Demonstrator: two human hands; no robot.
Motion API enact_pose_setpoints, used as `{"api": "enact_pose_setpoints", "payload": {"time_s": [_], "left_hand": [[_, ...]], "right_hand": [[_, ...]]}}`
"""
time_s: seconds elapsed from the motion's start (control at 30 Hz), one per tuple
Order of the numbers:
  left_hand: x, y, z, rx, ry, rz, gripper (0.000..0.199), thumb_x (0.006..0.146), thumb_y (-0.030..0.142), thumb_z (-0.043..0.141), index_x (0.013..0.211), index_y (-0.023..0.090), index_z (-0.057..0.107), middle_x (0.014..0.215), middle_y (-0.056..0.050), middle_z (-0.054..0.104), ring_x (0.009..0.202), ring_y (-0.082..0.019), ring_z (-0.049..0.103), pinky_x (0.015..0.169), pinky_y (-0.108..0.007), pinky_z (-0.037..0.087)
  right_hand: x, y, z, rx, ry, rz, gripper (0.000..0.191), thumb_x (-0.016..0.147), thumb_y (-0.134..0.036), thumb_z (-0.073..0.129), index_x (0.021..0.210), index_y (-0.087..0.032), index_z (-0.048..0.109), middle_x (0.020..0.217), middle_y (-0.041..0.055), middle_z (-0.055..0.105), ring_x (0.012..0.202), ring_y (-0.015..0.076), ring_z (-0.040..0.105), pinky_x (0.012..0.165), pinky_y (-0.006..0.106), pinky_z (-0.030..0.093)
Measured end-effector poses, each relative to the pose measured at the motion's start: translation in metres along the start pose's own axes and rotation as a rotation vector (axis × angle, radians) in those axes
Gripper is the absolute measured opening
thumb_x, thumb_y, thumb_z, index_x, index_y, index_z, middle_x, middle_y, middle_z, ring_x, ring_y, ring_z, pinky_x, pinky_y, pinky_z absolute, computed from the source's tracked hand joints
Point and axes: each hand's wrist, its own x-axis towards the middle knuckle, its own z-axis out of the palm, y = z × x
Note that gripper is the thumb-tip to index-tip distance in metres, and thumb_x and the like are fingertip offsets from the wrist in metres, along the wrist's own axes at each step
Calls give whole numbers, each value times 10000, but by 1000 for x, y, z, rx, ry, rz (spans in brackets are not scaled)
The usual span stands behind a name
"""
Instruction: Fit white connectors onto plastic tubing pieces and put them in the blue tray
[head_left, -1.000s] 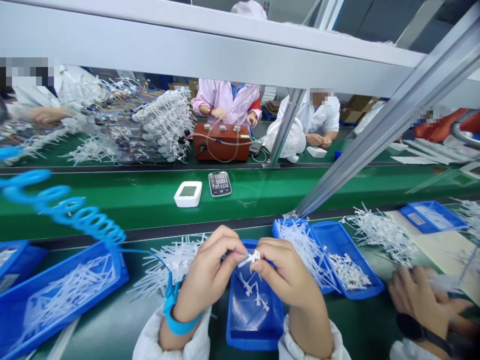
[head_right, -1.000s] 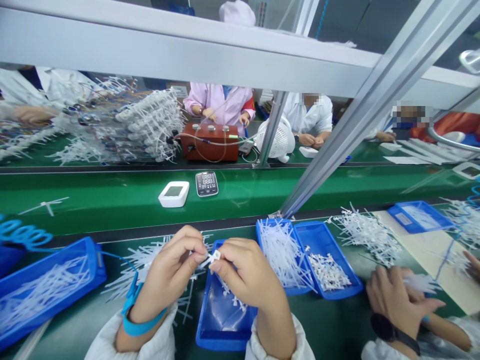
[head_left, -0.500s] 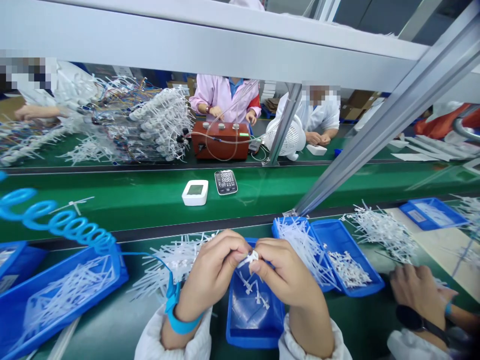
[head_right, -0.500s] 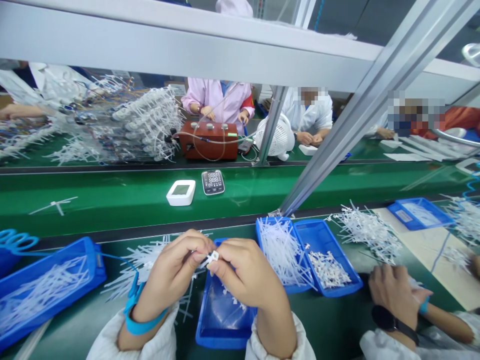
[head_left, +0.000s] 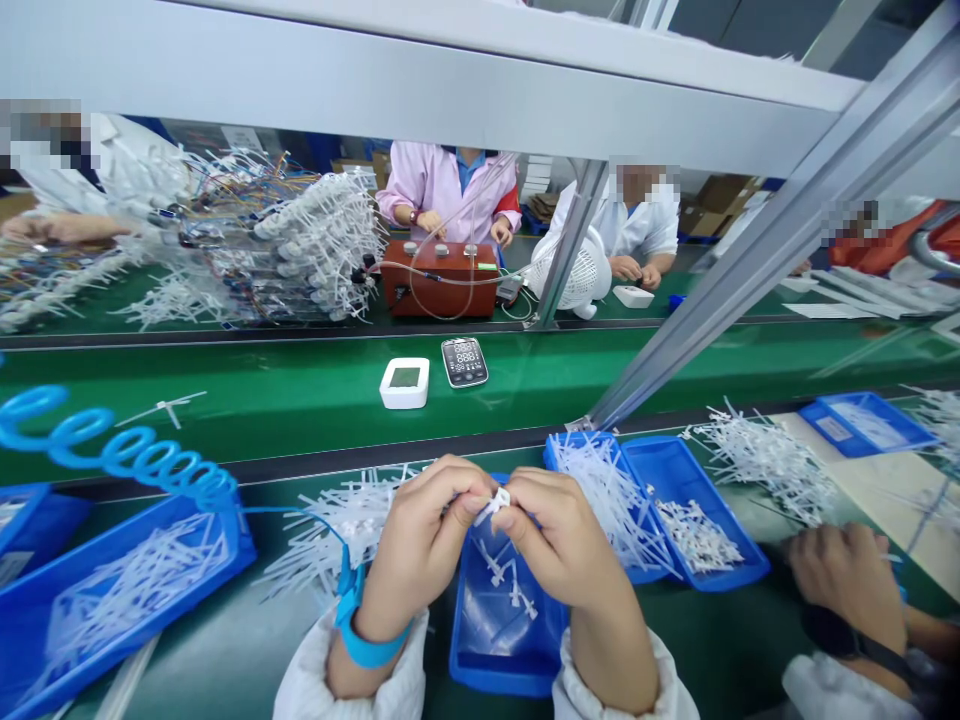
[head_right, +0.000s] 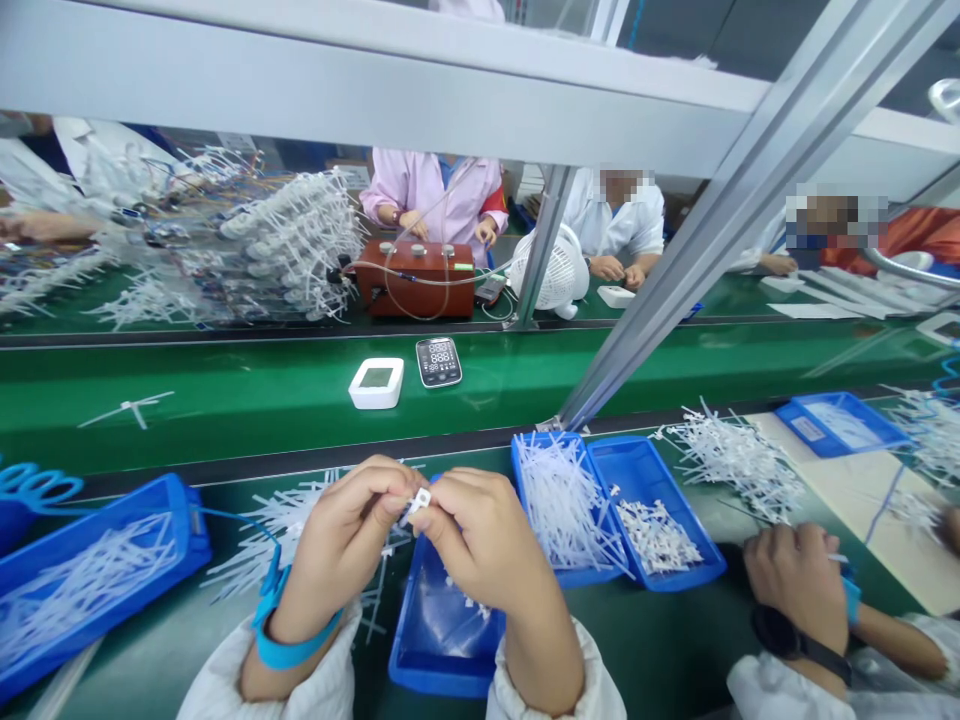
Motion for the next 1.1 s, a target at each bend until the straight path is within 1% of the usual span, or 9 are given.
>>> {"api": "enact_pose_setpoints", "payload": {"time_s": [0.17, 0.3, 0.43, 0.57, 0.73, 0.8, 0.93, 1.0, 1.1], "left_hand": [[1, 1, 0, 30, 40, -9, 157, 1044, 185, 578, 915, 192, 667, 914, -18, 711, 865, -115, 682, 780, -208, 518], [3, 3, 0, 62, 55, 15, 162, 1036, 189, 591, 899, 186, 677, 892, -22, 719, 831, -117, 689, 754, -204, 523], [3, 3, 0, 108, 56, 36, 149, 1030, 179, 606, 905, 194, 686, 883, -1, 722, 815, -96, 686, 751, -176, 509], [3, 2, -2, 157, 19, 53, 138, 1021, 165, 618, 907, 198, 688, 887, 7, 732, 816, -95, 689, 756, -172, 505], [4, 3, -8, 206, -19, 98, 123, 1008, 148, 630, 911, 193, 691, 862, 7, 744, 789, -110, 691, 742, -193, 503], [5, 4, -10, 207, -43, 115, 131, 1011, 138, 620, 918, 197, 690, 861, 13, 745, 789, -109, 685, 742, -198, 499], [3, 10, -16, 225, -103, 136, 101, 1022, 163, 617, 966, 211, 686, 893, 23, 743, 820, -108, 667, 775, -210, 491], [1, 13, -20, 260, -127, 149, 76, 1025, 185, 623, 982, 212, 679, 914, 20, 740, 847, -117, 660, 802, -226, 484], [0, 17, -26, 301, -149, 158, 73, 1033, 174, 607, 1033, 218, 665, 960, 11, 732, 897, -129, 651, 845, -252, 464]], "right_hand": [[0, 1, 3, -18, 14, -4, 460, 1109, -410, 483, 718, -175, 425, 628, -22, 432, 608, 109, 416, 604, 260, 280], [-1, 0, 2, -33, -12, 5, 449, 1111, -401, 481, 727, -176, 422, 647, -19, 446, 624, 111, 424, 614, 265, 278], [-2, 1, 1, -55, -40, 24, 446, 1109, -413, 490, 738, -173, 439, 657, -18, 469, 629, 109, 440, 622, 263, 285], [-3, 2, 0, -89, -78, 49, 445, 1115, -435, 471, 757, -171, 480, 671, -9, 502, 641, 116, 464, 629, 268, 282], [-3, 4, -1, -101, -104, 58, 463, 1114, -456, 463, 753, -169, 495, 672, -9, 512, 639, 116, 458, 627, 270, 286], [-2, 5, -2, -68, -115, 57, 472, 1110, -465, 471, 749, -166, 522, 666, -10, 516, 638, 114, 469, 625, 264, 300], [-2, 4, -5, 83, -131, 33, 466, 1109, -461, 476, 770, -165, 599, 671, -5, 549, 632, 111, 500, 622, 253, 338], [-3, 4, -6, 126, -142, 31, 460, 1109, -450, 481, 768, -165, 601, 666, -11, 542, 628, 104, 488, 621, 246, 334], [-4, 3, -7, 136, -150, 40, 452, 1106, -437, 495, 757, -164, 584, 662, -21, 531, 628, 94, 471, 626, 237, 323]]}}
